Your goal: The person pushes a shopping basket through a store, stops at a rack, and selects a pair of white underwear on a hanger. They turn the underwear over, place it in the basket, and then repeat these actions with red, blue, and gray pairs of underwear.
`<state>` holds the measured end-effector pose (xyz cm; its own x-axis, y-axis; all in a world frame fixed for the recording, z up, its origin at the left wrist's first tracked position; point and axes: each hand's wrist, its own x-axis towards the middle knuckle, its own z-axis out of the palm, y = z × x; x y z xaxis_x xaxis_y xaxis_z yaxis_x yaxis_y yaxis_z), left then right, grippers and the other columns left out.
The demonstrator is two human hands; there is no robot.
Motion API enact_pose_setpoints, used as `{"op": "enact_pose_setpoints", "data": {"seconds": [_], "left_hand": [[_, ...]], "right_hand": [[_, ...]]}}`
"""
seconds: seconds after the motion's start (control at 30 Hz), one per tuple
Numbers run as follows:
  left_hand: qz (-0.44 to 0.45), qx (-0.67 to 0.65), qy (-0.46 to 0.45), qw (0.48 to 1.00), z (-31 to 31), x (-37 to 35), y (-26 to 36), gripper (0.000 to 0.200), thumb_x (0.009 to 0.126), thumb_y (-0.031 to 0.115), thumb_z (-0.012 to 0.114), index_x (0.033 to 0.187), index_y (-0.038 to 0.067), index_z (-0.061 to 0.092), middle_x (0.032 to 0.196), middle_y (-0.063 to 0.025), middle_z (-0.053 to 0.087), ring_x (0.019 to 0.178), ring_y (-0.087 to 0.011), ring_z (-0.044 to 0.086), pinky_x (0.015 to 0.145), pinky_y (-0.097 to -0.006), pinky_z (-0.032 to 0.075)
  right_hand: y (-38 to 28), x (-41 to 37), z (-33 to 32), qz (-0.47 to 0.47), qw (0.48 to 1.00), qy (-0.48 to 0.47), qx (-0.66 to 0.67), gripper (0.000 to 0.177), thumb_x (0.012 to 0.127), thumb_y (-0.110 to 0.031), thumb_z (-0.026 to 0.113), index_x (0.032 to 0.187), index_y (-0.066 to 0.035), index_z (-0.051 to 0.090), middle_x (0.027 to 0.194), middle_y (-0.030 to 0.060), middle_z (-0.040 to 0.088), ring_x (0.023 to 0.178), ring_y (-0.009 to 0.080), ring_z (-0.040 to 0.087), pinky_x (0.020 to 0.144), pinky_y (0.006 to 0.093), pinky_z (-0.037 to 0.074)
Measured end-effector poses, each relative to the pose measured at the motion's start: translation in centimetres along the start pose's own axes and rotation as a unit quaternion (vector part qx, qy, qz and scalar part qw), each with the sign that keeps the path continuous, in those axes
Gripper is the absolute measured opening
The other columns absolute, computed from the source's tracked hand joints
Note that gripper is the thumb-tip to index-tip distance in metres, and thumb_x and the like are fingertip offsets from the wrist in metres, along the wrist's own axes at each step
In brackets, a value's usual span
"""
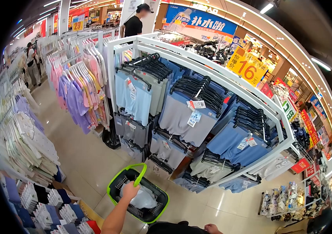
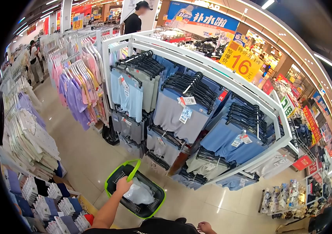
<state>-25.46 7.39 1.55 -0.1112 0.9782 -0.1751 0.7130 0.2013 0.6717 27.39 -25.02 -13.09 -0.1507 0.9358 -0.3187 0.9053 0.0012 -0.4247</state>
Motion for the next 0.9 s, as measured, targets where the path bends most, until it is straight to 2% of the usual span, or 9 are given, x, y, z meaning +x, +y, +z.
{"op": "enact_pose_setpoints", "data": {"seconds": [0.13,0.23,0.3,0.4,0.53,0.6,0.73,0.8,0.9], "left_hand": [[0.018,0.002,-0.007,1.000,-1.9,-0.6,0.7,0.035,0.076,0.035,0.062,0.089,0.003,0.064,0.086,-0.0225,0.065,0.084,-0.0399,0.063,0.074,-0.0477,0.049],[0.012,-0.028,-0.037,0.999,-1.9,-0.4,1.9,0.035,0.076,0.035,0.062,0.088,0.003,0.063,0.087,-0.0221,0.065,0.086,-0.0393,0.063,0.075,-0.0469,0.048],[0.017,-0.020,-0.050,0.998,-1.8,-0.3,3.1,0.036,0.076,0.037,0.063,0.089,0.003,0.063,0.087,-0.0212,0.065,0.086,-0.0388,0.062,0.075,-0.0461,0.048],[0.052,-0.038,-0.076,0.995,-0.7,0.7,3.9,0.041,0.076,0.042,0.065,0.089,0.003,0.064,0.086,-0.0214,0.064,0.084,-0.0382,0.062,0.074,-0.0454,0.048],[0.066,-0.039,-0.075,0.994,0.3,2.3,5.1,0.043,0.075,0.043,0.066,0.089,0.002,0.065,0.086,-0.0212,0.065,0.083,-0.0375,0.063,0.073,-0.0457,0.048],[0.048,-0.036,-0.077,0.995,0.8,3.3,5.4,0.045,0.074,0.043,0.067,0.089,0.000,0.065,0.086,-0.0208,0.066,0.083,-0.0372,0.063,0.073,-0.0449,0.048],[0.050,-0.033,-0.111,0.992,2.7,4.5,5.8,0.045,0.074,0.041,0.068,0.087,-0.002,0.065,0.084,-0.0210,0.066,0.082,-0.0366,0.064,0.073,-0.0438,0.048],[0.021,-0.104,-0.152,0.983,4.4,4.6,5.3,0.044,0.075,0.039,0.069,0.086,-0.003,0.065,0.082,-0.0218,0.065,0.080,-0.0364,0.064,0.072,-0.0432,0.048],[0.037,-0.096,-0.132,0.986,6.9,4.8,4.1,0.043,0.076,0.037,0.070,0.087,-0.004,0.065,0.082,-0.0225,0.066,0.080,-0.0364,0.065,0.072,-0.0432,0.048]], "right_hand": [[-4.8,-0.4,-3.4,0.024,0.999,-0.017,0.019,0.018,0.075,-0.021,0.059,0.078,-0.005,0.065,0.089,0.0206,0.065,0.074,0.0366,0.060,0.066,0.0411,0.050],[-4.9,-0.8,-3.0,0.090,0.994,-0.022,0.051,0.019,0.077,-0.020,0.059,0.082,-0.004,0.066,0.083,0.0176,0.065,0.070,0.0319,0.060,0.064,0.0405,0.049],[-3.3,-1.1,-1.0,0.332,0.897,0.003,0.290,0.020,0.081,-0.020,0.057,0.083,-0.003,0.067,0.077,0.0151,0.065,0.070,0.0271,0.060,0.063,0.0409,0.048],[-4.3,-2.5,-1.7,0.224,0.951,-0.020,0.212,0.022,0.084,-0.021,0.055,0.084,-0.002,0.067,0.073,0.0130,0.064,0.069,0.0237,0.059,0.062,0.0408,0.046],[-6.3,-4.0,-2.9,0.280,0.920,-0.021,0.273,0.022,0.083,-0.021,0.056,0.084,-0.002,0.067,0.077,0.0151,0.065,0.071,0.0262,0.059,0.064,0.0419,0.047],[-6.7,-4.5,-2.8,0.236,0.958,-0.025,0.163,0.024,0.082,-0.023,0.056,0.083,-0.001,0.067,0.081,0.0182,0.066,0.074,0.0304,0.059,0.068,0.0438,0.046],[-9.1,-5.8,-3.6,0.219,0.963,-0.016,0.154,0.026,0.082,-0.024,0.056,0.085,-0.001,0.068,0.087,0.0221,0.066,0.082,0.0353,0.060,0.074,0.0452,0.046],[-11.8,-6.2,-5.4,0.373,0.876,0.000,0.305,0.028,0.083,-0.025,0.056,0.090,-0.002,0.069,0.092,0.0231,0.066,0.089,0.0363,0.062,0.078,0.0445,0.047],[-15.5,-6.5,-8.8,0.435,0.847,-0.029,0.304,0.029,0.083,-0.026,0.056,0.093,-0.002,0.070,0.096,0.0220,0.067,0.094,0.0347,0.062,0.081,0.0432,0.047]]}}
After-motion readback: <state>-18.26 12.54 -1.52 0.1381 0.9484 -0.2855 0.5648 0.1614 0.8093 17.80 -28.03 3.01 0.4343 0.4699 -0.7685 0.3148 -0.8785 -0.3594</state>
